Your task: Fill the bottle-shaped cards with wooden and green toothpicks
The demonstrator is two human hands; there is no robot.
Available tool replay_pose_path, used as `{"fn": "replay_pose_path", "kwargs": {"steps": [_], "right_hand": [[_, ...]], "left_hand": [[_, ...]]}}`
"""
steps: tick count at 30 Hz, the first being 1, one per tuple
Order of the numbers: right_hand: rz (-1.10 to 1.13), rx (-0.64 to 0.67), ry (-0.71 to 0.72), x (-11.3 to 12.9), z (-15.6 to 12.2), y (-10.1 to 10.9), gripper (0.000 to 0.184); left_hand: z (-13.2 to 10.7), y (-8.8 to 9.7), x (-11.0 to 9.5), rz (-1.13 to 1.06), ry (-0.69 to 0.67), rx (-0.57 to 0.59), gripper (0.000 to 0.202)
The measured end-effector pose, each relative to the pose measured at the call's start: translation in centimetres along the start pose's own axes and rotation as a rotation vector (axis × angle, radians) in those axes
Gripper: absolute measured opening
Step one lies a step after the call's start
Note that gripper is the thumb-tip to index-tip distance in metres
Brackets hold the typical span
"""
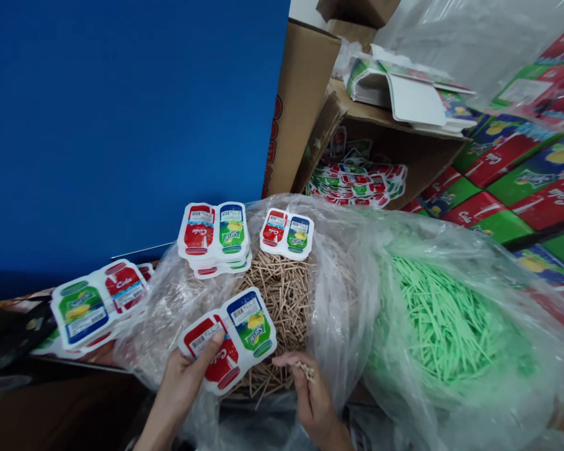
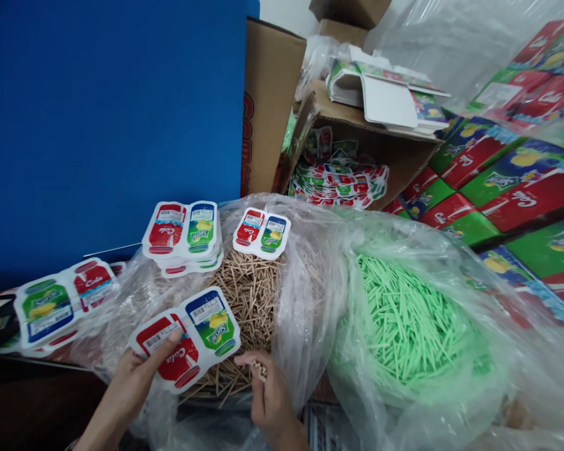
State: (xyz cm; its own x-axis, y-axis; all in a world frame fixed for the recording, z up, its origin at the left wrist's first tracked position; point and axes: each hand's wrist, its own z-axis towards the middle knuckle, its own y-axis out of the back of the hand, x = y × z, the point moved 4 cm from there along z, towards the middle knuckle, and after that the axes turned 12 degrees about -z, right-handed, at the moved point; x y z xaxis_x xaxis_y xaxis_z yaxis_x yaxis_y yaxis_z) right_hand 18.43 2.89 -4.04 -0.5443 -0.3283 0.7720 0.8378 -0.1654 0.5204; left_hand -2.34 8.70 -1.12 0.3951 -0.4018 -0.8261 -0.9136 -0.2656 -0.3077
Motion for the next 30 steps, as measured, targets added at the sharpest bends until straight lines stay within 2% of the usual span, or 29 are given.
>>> {"fn": "replay_pose_path", "kwargs": {"steps": [4,11,15,19,22,25,27,30], "right_hand": [[0.005,-0.029,0.013,0.2,0.2,0.1,0.028],[-0.011,-0.043,-0.002,0.6,0.1,0.4,0.029],[-0.032,-0.089,-0.027,0.9,0.4,1.4,0.024],[0.020,-0.147,-0.214,1.6,1.7,3.3,0.021],[0.208,-0.280,-0.431,2.2,3.0,4.9,0.017],[0.451,-0.385,-0.526,3.1,4.5,5.8,0.013],[0.578,-0.343,-0.541,3.9,5.4,5.7,0.015],[0.644,-0.130,-0.557,5.0,6.6,4.4,0.018]], "left_hand": [[0.0,-0.1,0.0,-0.025,0.005,-0.015,0.041],[0.5,-0.1,0.3,0.061,0.070,0.028,0.038],[0.7,-0.3,0.8,0.150,0.079,0.046,0.032],[0.4,-1.6,0.9,0.331,-0.030,0.199,0.027],[0.0,-2.7,1.4,0.445,-0.079,0.291,0.029],[-0.2,-3.5,2.6,0.460,-0.097,0.331,0.029],[-0.2,-3.8,3.4,0.466,-0.108,0.358,0.028],[-0.4,-4.0,3.9,0.555,-0.214,0.395,0.026]]}}
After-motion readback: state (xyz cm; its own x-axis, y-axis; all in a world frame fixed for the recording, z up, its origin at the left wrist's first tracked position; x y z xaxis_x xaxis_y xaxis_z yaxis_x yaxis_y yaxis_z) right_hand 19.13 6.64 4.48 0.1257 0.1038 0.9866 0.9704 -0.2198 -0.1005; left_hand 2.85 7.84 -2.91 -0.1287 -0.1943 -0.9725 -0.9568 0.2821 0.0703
